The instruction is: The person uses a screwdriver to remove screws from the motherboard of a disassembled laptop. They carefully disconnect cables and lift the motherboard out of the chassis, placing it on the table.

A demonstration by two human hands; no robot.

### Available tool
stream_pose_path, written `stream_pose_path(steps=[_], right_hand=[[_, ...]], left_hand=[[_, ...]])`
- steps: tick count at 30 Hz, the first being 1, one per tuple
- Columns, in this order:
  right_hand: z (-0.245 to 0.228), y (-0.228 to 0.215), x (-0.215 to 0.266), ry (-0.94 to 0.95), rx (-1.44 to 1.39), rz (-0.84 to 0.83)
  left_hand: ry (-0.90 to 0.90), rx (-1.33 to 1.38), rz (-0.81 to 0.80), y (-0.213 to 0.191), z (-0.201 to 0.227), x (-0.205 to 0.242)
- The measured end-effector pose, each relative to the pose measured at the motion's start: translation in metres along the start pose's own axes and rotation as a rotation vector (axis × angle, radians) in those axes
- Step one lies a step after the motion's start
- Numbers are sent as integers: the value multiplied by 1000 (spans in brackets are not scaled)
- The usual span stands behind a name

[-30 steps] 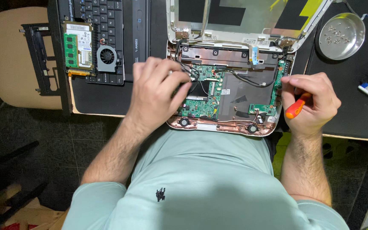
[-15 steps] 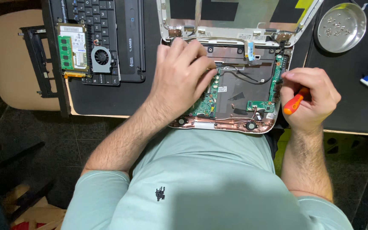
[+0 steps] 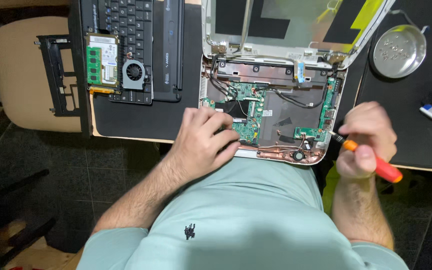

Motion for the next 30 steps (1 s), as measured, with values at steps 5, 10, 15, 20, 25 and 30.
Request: stream_pose_path(steps=[5,10,15,20,25,30], right_hand=[[-25,14,8,282,-77,-154],[-39,26,-3,399,-138,-279],[-42,33,-6,549,-385,-259],[-46,35,-11,561,-287,-328],[-53,52,-26,512,-252,-395],[-58,68,-26,344,-6,-649]], left_hand=[[22,-2,-10,8,1,2],[-6,-15,0,13,2,4],[-51,-10,-4,15,0,3],[-46,3,0,17,-2,4],[-80,20,8,26,-9,6],[-78,-31,-28,28,-7,6]])
Point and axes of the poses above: each hand's wrist, its own x-axis away from the middle knuckle, its own y-axis out of the palm, z = x × y, the point moved 8 cm from there along -x, towards the middle knuckle, and after that the axes turned 13 degrees about -y, right-handed, at the moved point
